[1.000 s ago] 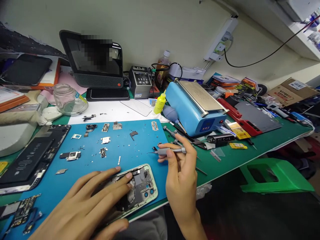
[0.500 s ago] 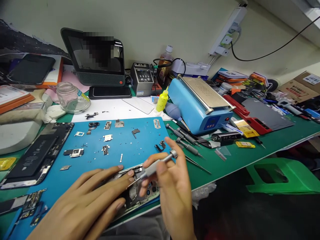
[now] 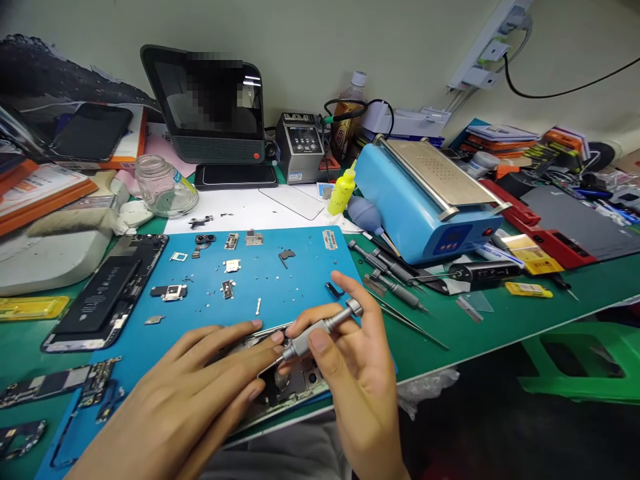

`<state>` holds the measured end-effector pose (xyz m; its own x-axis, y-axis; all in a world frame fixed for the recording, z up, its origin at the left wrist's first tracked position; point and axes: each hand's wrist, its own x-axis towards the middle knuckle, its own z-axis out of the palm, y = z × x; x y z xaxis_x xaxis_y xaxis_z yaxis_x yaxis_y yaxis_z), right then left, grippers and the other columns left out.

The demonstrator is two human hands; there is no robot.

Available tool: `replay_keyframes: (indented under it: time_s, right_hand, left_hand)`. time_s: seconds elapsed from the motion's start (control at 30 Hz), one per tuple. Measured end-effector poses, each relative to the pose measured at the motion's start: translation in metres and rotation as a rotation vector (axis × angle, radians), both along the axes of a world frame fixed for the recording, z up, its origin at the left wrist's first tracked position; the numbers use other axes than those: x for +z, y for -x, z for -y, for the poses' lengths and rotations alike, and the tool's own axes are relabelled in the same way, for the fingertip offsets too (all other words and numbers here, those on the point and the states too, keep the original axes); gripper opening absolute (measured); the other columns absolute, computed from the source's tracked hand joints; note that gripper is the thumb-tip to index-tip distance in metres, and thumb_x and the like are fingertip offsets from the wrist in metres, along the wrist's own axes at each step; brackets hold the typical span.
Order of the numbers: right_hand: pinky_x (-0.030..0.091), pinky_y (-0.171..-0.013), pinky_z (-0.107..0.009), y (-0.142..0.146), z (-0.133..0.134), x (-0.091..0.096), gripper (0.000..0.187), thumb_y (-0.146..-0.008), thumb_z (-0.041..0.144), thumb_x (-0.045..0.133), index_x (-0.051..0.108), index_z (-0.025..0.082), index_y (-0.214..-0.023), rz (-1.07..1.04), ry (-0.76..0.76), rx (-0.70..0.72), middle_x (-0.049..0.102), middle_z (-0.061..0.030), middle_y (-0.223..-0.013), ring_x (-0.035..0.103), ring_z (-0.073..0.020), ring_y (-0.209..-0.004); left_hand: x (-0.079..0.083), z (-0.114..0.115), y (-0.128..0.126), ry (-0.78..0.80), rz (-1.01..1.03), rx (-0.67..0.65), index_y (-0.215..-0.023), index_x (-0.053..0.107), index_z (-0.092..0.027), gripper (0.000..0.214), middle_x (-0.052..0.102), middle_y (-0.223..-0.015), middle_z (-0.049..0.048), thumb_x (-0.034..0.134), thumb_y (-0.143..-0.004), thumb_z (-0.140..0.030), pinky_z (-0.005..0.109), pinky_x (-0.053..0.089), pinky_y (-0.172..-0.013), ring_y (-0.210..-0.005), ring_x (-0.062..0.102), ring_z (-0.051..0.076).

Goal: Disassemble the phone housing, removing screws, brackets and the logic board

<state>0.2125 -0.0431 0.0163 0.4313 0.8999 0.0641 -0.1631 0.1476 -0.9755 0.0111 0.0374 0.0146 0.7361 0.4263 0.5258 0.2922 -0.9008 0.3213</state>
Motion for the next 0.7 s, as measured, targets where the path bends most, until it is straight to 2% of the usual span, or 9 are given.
replay_keyframes:
  time_s: [0.37, 0.6, 0.7]
  right_hand:
    - [0.069, -0.057, -0.034, 0.0, -0.0012, -0.0019, 0.044, -0.114, 0.04, 0.074, 0.057, 0.039, -0.155, -0.004, 0.009, 0.024, 0.083, -0.0029, -0.105, 0.082, -0.0223, -0.077]
    - [0.064, -0.052, -0.029, 0.0023, -0.0004, -0.0008, 0.044, -0.113, 0.04, 0.075, 0.06, 0.036, -0.153, 0.004, -0.002, -0.007, 0.082, -0.0026, -0.1, 0.078, -0.0195, -0.068]
    - [0.062, -0.049, -0.026, 0.0018, -0.0013, -0.0006, 0.044, -0.111, 0.039, 0.077, 0.062, 0.036, -0.152, -0.003, -0.012, -0.015, 0.081, -0.0011, -0.096, 0.078, -0.0186, -0.068]
  left_hand:
    - [-0.0038, 0.0012, 0.001, -0.002, -0.012, 0.012, -0.135, 0.074, -0.021, 0.026, 0.088, -0.139, -0.0066, 0.05, -0.125, -0.021, 0.035, 0.07, -0.093, -0.129, 0.085, 0.021]
    - [-0.0038, 0.0011, 0.0026, -0.002, -0.013, 0.007, -0.137, 0.074, -0.021, 0.026, 0.088, -0.139, -0.0066, 0.05, -0.126, -0.024, 0.034, 0.068, -0.092, -0.127, 0.085, 0.021]
    - [-0.0032, 0.0007, 0.0014, -0.009, -0.008, 0.009, -0.137, 0.074, -0.021, 0.025, 0.088, -0.138, -0.0078, 0.054, -0.126, -0.03, 0.035, 0.067, -0.094, -0.127, 0.085, 0.021]
